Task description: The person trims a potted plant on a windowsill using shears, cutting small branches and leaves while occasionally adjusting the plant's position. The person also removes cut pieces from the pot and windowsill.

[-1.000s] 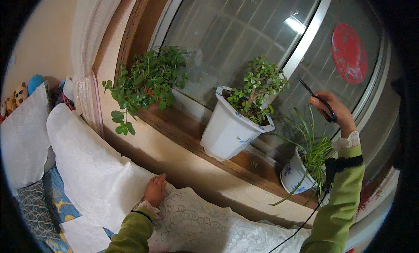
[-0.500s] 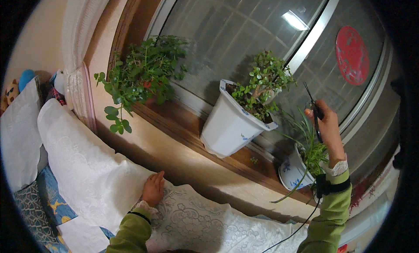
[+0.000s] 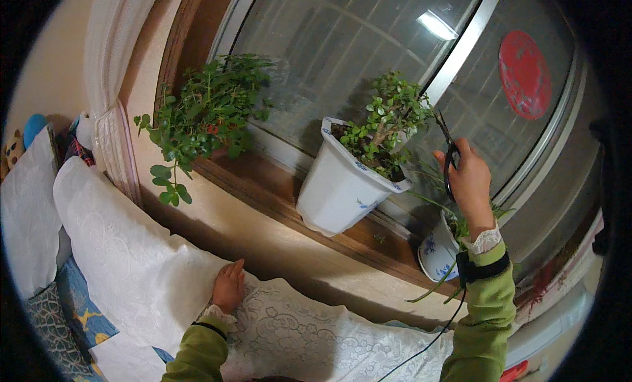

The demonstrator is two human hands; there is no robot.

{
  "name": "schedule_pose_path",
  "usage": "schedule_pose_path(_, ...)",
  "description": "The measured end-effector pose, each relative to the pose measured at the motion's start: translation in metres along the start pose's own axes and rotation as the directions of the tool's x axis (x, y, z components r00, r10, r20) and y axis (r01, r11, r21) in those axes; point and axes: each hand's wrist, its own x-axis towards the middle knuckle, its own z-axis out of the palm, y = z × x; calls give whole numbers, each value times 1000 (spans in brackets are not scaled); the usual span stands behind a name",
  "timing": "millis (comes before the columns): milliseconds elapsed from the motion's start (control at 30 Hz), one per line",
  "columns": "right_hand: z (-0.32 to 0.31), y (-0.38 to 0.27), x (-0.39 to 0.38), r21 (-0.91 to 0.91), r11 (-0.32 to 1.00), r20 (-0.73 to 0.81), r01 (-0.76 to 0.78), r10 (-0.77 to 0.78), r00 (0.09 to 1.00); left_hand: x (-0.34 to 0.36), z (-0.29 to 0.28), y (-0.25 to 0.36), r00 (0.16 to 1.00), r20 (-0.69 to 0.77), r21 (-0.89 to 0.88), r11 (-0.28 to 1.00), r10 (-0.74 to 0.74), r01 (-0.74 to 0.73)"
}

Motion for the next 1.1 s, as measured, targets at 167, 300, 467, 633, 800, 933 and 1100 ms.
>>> schedule_pose_path(167,6,0,1,19,999,28,-33,32,999,-2,-3,4,999,8,8,999,-40,40)
schedule_pose_path(300,8,-1,1,23,1000,11,-9,9,1000,-3,0,-3,998,-29,20,998,56,-55)
schedule_pose_path(467,6,-2,-5,48,997,16,-54,54,998,-4,1,-6,993,-57,31,994,106,-104)
schedule_pose_path(633,13,-8,-17,54,994,51,-98,95,994,-3,-1,2,992,-95,-26,996,87,-90)
schedule_pose_path(800,22,-12,-14,97,992,-5,-78,79,997,-2,-7,4,999,-28,-6,999,47,-47)
schedule_pose_path(933,24,-14,-9,97,992,-16,-75,77,997,-2,-5,5,994,-73,-68,994,79,-84)
schedule_pose_path(1100,27,-14,-7,81,995,-32,-60,63,997,-6,0,1,995,-77,-45,997,56,-60)
